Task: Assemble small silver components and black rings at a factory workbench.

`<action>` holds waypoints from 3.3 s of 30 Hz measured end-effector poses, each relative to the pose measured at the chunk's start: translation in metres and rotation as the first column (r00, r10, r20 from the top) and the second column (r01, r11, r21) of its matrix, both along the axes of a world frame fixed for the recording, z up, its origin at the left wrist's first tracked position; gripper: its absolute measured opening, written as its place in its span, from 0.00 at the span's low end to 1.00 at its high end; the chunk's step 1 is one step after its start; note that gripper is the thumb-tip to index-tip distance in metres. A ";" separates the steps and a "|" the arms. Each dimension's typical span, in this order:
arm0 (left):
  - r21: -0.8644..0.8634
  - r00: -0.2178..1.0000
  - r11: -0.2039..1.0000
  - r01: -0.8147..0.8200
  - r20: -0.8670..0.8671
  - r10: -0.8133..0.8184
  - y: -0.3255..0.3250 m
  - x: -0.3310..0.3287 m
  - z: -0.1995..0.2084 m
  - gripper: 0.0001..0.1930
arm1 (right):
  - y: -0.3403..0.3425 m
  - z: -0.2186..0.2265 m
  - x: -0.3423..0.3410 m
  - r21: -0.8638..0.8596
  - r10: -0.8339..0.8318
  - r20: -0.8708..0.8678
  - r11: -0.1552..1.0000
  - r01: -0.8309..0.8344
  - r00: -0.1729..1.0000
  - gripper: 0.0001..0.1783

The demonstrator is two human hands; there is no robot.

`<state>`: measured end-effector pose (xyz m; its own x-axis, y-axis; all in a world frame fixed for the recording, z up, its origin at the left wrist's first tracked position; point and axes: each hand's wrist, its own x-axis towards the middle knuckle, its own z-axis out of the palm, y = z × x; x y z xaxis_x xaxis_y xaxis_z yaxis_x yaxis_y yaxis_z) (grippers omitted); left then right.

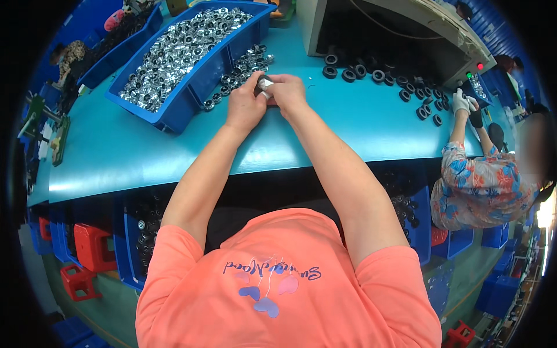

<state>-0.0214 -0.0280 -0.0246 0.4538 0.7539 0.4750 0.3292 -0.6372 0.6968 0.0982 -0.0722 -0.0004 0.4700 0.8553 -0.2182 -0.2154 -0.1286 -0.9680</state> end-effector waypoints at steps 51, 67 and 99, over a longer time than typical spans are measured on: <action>-0.621 0.923 0.762 0.184 0.375 0.083 0.013 0.000 0.020 0.14 | -0.002 -0.018 0.017 0.278 0.128 0.015 0.952 -0.127 0.992 0.16; -0.632 0.931 0.734 0.250 0.364 -0.003 0.010 -0.002 0.025 0.20 | -0.003 -0.017 0.023 0.283 0.189 -0.053 0.944 -0.167 0.981 0.18; -0.493 0.932 0.814 0.307 0.330 -0.151 0.008 0.001 0.016 0.28 | 0.000 -0.015 0.039 0.252 0.291 -0.274 0.942 -0.224 0.917 0.18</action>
